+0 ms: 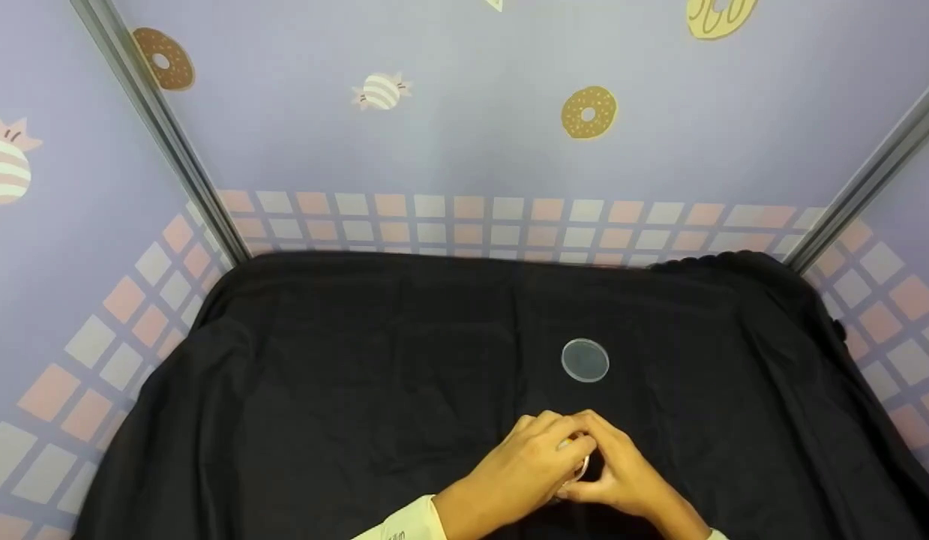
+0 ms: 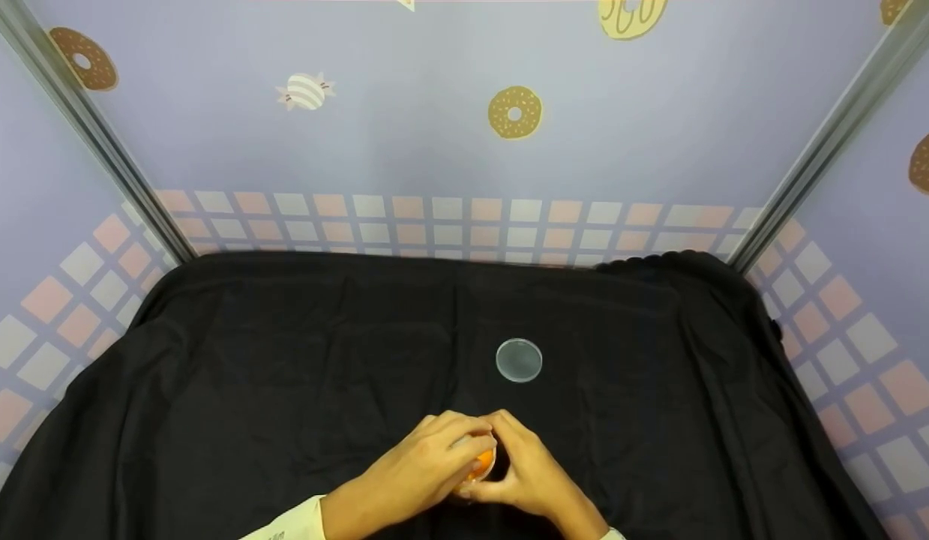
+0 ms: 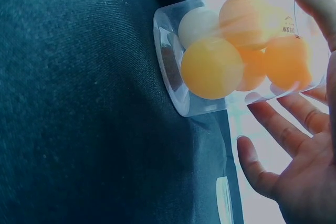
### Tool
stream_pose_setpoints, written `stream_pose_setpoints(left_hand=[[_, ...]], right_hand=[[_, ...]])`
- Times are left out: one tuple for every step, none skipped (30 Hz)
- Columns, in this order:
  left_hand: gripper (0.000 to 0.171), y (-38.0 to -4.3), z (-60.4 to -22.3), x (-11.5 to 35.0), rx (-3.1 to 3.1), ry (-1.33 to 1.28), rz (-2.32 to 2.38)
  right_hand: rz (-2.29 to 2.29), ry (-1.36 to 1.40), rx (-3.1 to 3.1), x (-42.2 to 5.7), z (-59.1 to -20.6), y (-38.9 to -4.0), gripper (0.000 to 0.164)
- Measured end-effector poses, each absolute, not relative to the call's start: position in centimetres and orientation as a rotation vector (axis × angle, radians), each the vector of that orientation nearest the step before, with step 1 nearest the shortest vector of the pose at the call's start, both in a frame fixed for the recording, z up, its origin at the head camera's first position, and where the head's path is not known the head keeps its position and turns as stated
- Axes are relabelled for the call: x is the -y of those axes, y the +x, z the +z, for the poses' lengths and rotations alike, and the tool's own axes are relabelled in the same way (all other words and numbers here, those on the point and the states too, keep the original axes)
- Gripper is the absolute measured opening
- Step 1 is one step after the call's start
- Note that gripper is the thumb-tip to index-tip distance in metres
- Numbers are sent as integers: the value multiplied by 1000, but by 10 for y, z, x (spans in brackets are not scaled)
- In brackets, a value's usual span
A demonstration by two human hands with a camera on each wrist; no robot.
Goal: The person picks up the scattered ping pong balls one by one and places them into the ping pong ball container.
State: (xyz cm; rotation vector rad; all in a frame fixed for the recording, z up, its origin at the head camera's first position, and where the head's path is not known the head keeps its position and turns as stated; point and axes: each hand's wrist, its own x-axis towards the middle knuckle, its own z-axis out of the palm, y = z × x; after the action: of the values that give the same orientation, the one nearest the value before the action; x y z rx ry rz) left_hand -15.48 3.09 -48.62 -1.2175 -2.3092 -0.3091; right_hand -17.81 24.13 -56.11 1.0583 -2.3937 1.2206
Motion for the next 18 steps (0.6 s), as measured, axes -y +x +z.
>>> stream_pose_setpoints(left_hand=[[26, -155, -486, -31, 2309, -1217, -307], [27, -155, -485, -31, 2310, -1218, -305], [28, -155, -485, -30, 2311, -1219, -302], [30, -155, -485, -30, 2311, -1219, -299], [31, -155, -484, -30, 2311, -1219, -297], [33, -155, -484, -30, 2311, -1219, -299], [34, -155, -484, -30, 2310, -1218, -301], [34, -156, -484, -30, 2309, -1215, -300], [34, -156, -484, -29, 2308, -1213, -300], [34, -156, -484, -29, 2307, -1210, -299], [35, -156, -484, -29, 2307, -1208, -299], [36, -156, -484, -29, 2308, -1206, -298], [37, -157, -484, -28, 2309, -1203, -298], [37, -157, -484, -28, 2310, -1199, -299], [39, -158, -484, -27, 2312, -1197, -305], [38, -158, -484, -27, 2315, -1190, -308], [36, -159, -484, -26, 2316, -1181, -316], [33, -159, -484, -25, 2319, -1169, -330]], right_hand=[[1228, 1057, 2390, -240, -559, -177, 70], [1236, 1055, 2386, -239, -556, -176, 69], [1243, 1053, 2379, -238, -554, -175, 68], [1249, 1053, 2370, -237, -552, -175, 68], [1255, 1052, 2362, -237, -551, -174, 67], [1255, 1053, 2358, -236, -550, -174, 67], [1251, 1052, 2356, -236, -550, -175, 68], [1244, 1051, 2357, -237, -551, -175, 69], [1232, 1052, 2357, -238, -553, -176, 70], [1220, 1052, 2364, -238, -555, -177, 72], [1210, 1051, 2373, -240, -557, -178, 73], [1200, 1050, 2382, -241, -559, -179, 74], [1193, 1050, 2390, -242, -561, -180, 75], [1183, 1052, 2393, -243, -563, -180, 76], [1176, 1053, 2396, -244, -564, -181, 77], [1172, 1054, 2400, -244, -565, -181, 78], [1172, 1061, 2399, -245, -565, -181, 79], [1172, 1071, 2399, -245, -565, -181, 80]])
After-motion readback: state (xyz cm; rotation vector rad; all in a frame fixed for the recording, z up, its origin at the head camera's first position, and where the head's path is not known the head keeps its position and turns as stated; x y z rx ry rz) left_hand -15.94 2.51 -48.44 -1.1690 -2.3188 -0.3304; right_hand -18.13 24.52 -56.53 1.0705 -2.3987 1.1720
